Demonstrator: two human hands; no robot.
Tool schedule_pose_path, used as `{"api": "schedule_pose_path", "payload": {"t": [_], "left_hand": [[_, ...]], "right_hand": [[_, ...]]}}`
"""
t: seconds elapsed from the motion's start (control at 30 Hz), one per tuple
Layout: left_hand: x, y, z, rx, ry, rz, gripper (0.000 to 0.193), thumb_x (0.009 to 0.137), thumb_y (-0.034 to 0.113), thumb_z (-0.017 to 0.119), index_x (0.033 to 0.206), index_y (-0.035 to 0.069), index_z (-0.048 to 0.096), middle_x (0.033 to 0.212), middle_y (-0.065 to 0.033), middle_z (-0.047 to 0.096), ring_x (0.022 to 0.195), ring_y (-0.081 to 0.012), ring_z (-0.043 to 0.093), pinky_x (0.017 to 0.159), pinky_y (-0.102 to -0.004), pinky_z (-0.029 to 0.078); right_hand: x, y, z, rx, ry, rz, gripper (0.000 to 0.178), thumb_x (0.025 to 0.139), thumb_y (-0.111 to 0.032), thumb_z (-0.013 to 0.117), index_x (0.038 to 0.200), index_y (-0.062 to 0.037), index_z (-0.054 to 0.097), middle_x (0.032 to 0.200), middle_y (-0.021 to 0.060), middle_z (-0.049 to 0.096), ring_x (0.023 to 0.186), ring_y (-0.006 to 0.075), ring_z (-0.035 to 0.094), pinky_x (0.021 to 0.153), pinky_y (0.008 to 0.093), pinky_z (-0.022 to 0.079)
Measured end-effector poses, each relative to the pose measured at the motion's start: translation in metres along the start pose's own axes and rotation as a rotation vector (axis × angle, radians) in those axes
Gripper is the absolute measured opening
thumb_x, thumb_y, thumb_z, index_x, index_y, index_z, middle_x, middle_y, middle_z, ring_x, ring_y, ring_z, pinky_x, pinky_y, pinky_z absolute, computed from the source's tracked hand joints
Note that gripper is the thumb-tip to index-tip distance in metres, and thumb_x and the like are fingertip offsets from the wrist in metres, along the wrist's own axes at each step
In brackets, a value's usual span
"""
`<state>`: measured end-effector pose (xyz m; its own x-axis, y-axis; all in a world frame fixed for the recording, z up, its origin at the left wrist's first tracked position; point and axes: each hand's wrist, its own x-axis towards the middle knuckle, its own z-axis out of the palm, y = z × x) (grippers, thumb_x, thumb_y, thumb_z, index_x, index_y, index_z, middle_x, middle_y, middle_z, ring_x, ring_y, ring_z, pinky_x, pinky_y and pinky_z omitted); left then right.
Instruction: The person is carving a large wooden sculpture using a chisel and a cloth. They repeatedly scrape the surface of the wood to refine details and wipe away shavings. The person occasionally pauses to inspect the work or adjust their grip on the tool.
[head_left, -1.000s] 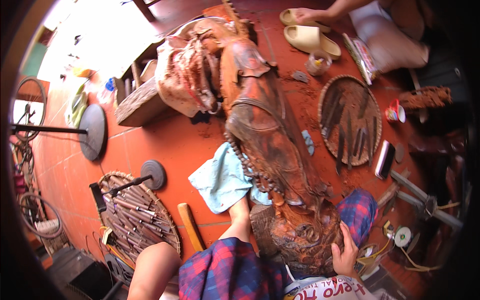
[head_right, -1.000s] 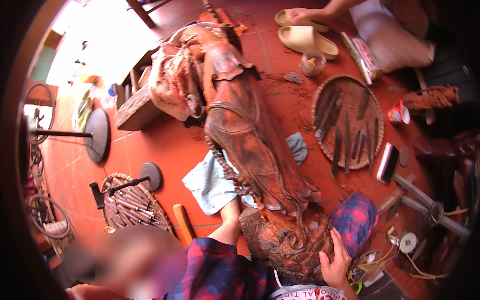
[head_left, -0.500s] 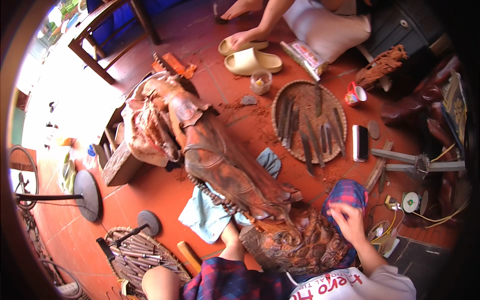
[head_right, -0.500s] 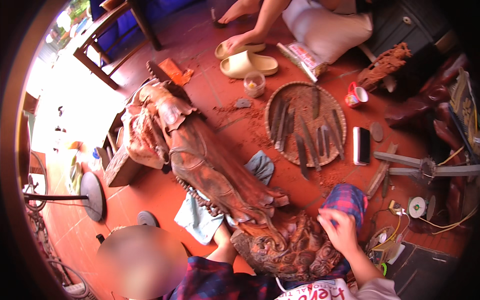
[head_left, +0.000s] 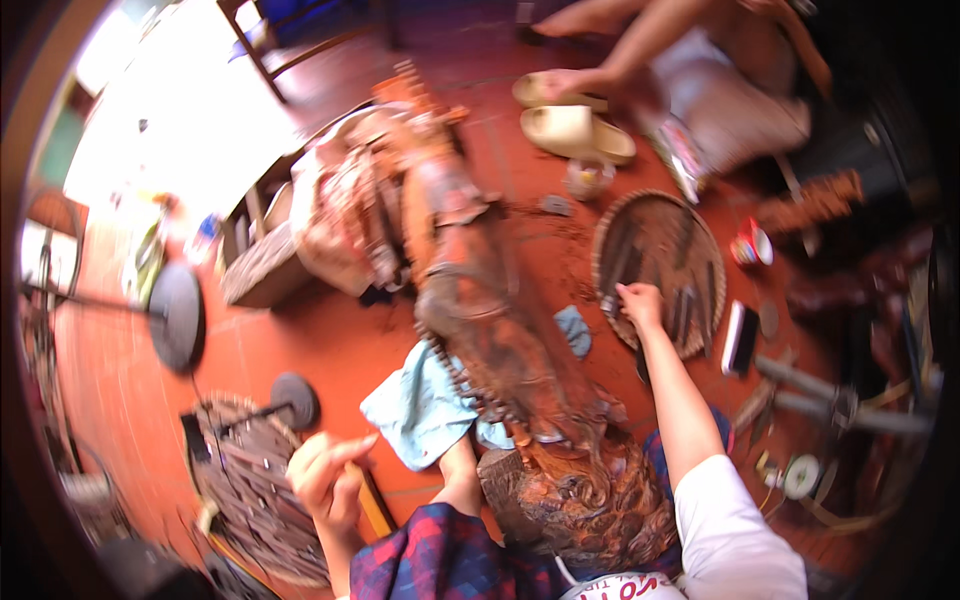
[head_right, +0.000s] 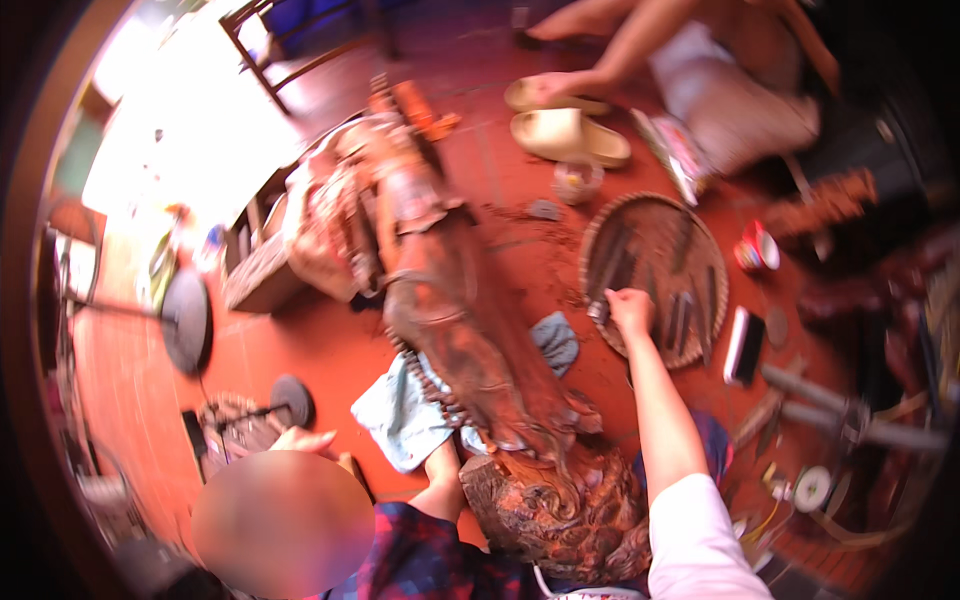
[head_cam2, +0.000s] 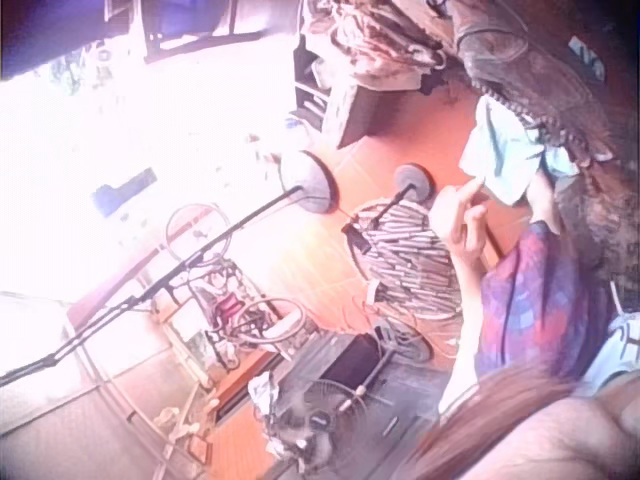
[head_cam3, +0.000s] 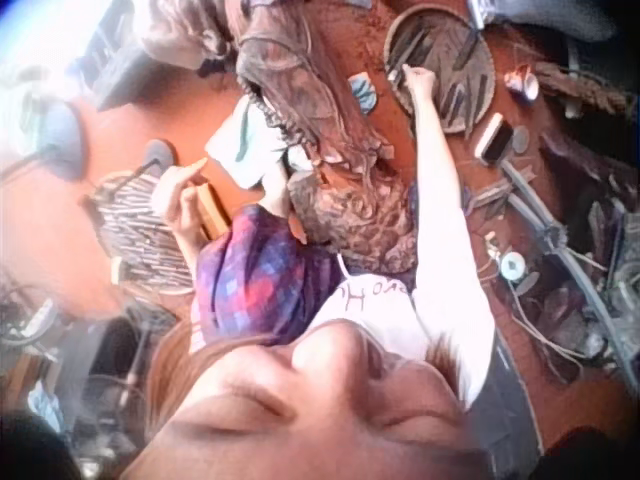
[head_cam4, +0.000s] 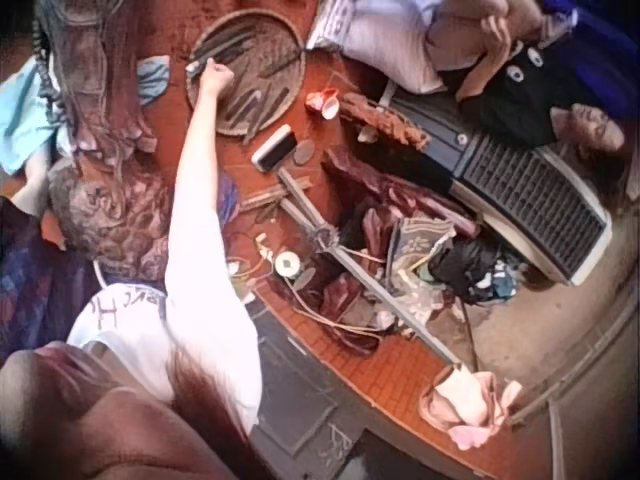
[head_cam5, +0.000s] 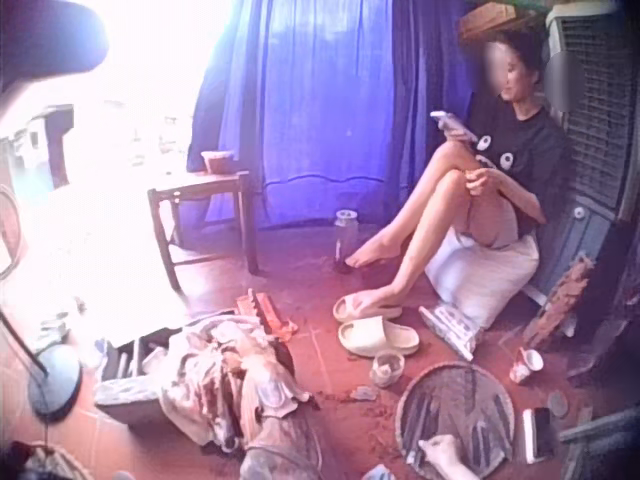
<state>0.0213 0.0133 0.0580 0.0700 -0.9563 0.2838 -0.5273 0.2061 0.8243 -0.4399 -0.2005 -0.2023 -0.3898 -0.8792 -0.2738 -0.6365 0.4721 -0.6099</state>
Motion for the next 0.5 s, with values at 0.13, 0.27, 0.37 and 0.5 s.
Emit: {"api": "schedule_pose_path", "payload": {"t": [0.13, 0.27, 0.37, 0.5], "left_hand": [[-0.022, -0.038, 0.018, 0.16, 0.045, -0.139, 0.012, 0.08, 0.005, 0.071, 0.092, 0.005, 0.074, 0.07, -0.0065, 0.066, 0.057, -0.0199, 0.061, 0.058, -0.031, 0.048], [-0.041, -0.051, 0.03, 0.119, 0.037, -0.194, 0.009, 0.085, 0.013, 0.069, 0.092, 0.01, 0.072, 0.074, -0.0056, 0.067, 0.065, -0.0213, 0.065, 0.06, -0.032, 0.051], [-0.051, -0.055, 0.047, 0.042, 0.013, -0.151, 0.008, 0.086, 0.014, 0.068, 0.092, 0.009, 0.07, 0.076, -0.0067, 0.067, 0.068, -0.0226, 0.066, 0.059, -0.0326, 0.051], [-0.039, -0.046, 0.059, -0.109, -0.068, -0.04, 0.013, 0.088, 0.018, 0.068, 0.096, 0.009, 0.07, 0.079, -0.0078, 0.068, 0.069, -0.0236, 0.066, 0.06, -0.0341, 0.051]], "right_hand": [[0.017, 0.021, -0.014, 0.361, -0.2, 0.261, 0.019, 0.092, -0.026, 0.068, 0.079, -0.0118, 0.064, 0.067, 0.0, 0.063, 0.049, 0.0099, 0.053, 0.04, 0.0239, 0.04], [-0.032, -0.009, -0.074, 0.774, -0.226, -0.04, 0.024, 0.094, -0.009, 0.061, 0.117, -0.0046, 0.057, 0.101, 0.0127, 0.07, 0.066, 0.009, 0.058, 0.05, 0.0186, 0.043], [-0.12, -0.108, -0.121, 1.096, -0.494, -0.242, 0.061, 0.092, 0.0, 0.058, 0.146, -0.0053, 0.03, 0.122, 0.0191, 0.061, 0.069, 0.0087, 0.056, 0.05, 0.0158, 0.045], [-0.191, -0.175, -0.133, 1.944, -1.088, -0.087, 0.07, 0.089, 0.006, 0.052, 0.152, -0.0057, 0.024, 0.14, 0.0216, 0.05, 0.084, 0.0204, 0.064, 0.046, 0.0231, 0.056]]}}
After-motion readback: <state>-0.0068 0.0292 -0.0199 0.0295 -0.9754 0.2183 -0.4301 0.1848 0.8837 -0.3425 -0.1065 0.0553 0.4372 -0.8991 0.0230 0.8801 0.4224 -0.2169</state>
